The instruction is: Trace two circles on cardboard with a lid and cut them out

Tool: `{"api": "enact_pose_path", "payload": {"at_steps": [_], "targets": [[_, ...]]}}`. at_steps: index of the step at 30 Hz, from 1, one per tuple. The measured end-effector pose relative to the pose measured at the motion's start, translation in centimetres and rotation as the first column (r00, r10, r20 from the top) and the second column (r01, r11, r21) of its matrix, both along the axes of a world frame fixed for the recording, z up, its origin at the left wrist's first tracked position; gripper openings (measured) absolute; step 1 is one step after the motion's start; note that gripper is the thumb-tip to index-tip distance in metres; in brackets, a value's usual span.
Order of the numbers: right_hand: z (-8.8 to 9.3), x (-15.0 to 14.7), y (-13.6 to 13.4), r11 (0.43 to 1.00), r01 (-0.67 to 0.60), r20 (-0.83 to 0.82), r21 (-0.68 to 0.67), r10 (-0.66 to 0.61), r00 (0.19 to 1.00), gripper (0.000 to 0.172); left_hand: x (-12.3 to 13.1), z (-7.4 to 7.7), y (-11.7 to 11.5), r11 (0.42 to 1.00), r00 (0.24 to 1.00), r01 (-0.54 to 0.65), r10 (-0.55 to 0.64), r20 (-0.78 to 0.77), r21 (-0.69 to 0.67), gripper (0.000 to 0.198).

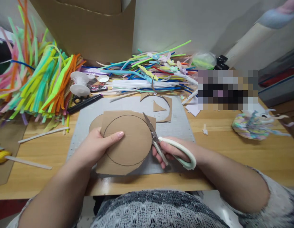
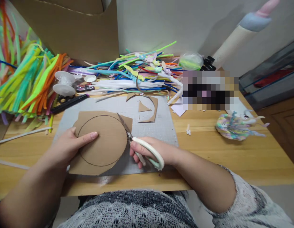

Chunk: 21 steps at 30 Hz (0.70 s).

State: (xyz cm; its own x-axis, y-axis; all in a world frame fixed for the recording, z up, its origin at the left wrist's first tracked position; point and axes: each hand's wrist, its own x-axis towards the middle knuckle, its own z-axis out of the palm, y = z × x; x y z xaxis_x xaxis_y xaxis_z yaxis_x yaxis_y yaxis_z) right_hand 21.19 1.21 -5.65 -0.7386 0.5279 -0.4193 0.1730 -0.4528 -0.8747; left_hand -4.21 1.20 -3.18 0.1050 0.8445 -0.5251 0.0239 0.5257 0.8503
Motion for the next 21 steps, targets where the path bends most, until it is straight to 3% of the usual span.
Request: {"api": "enact_pose_path", "payload": {"at_steps": [4, 10, 14, 21], "targets": [[0.0, -0.4, -0.4, 0.985, 0.060, -0.011, 0.160, -0.059, 0.998, 0.060, 0.1, -0.1, 0.1, 0.998, 0.998, 0.007, -0.003, 0.063, -0.056, 0.051], [0.2, -0.7, -0.8, 0.992, 0.093, -0.047, -0.084, -0.098, 0.994, 0.064, 0.8, 0.4, 0.0, 0.998, 0.999, -0.045, 0.045, 0.006, 0.050, 0.046], [0.3, -0.5, -0.3, 0.995, 0.096, -0.014, -0.001, -0.096, 0.995, 0.060, 1.3, 0.8, -0.3, 0.990, 0.993, -0.095, 0.102, -0.061, 0.105, 0.043], [0.2, -0.4, -0.3, 0.994, 0.070, 0.005, 0.084, -0.071, 0.997, 0.059, 0.4, 0.3, 0.0, 0.998, 0.999, -0.011, 0.013, -0.046, 0.061, 0.045]]}}
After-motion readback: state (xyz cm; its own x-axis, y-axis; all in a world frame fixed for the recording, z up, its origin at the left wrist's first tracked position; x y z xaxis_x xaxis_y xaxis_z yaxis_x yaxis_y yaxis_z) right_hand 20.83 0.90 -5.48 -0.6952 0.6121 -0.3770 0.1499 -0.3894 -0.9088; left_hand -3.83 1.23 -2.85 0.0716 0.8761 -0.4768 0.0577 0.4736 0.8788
